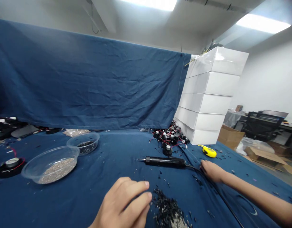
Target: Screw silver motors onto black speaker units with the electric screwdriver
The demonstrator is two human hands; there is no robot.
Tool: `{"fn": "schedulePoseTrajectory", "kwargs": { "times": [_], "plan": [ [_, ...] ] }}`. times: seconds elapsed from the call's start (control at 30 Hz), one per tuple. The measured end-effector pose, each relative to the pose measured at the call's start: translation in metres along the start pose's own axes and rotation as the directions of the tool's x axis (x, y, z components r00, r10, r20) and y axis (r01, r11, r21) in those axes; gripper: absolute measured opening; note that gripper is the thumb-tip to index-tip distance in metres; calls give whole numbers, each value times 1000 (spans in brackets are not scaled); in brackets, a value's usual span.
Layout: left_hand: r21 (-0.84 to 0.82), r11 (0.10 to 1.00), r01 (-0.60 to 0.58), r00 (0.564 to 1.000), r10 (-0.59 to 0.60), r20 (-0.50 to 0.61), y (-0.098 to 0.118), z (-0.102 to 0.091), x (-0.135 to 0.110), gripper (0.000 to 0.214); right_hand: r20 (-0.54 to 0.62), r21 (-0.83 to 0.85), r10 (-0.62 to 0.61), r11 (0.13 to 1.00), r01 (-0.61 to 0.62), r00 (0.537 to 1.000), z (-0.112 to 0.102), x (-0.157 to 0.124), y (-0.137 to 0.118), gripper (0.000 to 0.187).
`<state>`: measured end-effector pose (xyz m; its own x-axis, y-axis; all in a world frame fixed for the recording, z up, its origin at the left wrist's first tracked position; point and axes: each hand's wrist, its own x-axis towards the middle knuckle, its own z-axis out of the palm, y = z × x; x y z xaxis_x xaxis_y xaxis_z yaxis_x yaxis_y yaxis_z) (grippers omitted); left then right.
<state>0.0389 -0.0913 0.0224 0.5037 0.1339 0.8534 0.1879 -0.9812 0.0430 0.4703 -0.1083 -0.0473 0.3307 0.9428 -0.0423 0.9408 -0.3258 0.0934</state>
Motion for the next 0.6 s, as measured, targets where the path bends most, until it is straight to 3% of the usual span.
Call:
{"fn": "schedulePoseTrajectory", "kwargs": {
  "times": [0.07, 0.13, 0.23, 0.33, 0.47, 0.53, 0.6],
  "plan": [
    [-14, 1000, 25, 998, -24, 57, -12, 4, -4, 32, -8, 47, 24, 999, -24, 1000, -3, 2, 0, 22],
    [-21, 987, 162, 981, -159, 107, -24, 10, -9, 24, -34, 102, 40, 994, -36, 999, -11, 5, -3, 22],
    [-56, 887, 458, 880, -443, 174, -33, 19, -13, 14, -109, 196, 34, 981, -12, 993, -31, 7, -18, 25],
    [-98, 773, 627, 769, -594, 237, -38, 25, -14, 18, -195, 289, -61, 950, 117, 979, -51, -3, -53, 29],
    [-119, 728, 675, 726, -627, 283, -40, 27, -15, 19, -227, 366, -320, 847, 385, 920, -58, -33, -119, 26],
    [-116, 727, 677, 722, -625, 297, -39, 26, -16, 19, -242, 367, -385, 813, 451, 891, -54, -42, -142, 25],
    [-108, 729, 676, 721, -623, 305, -38, 25, -16, 18, -270, 363, -387, 807, 465, 882, -52, -39, -150, 27]
  ]
}}
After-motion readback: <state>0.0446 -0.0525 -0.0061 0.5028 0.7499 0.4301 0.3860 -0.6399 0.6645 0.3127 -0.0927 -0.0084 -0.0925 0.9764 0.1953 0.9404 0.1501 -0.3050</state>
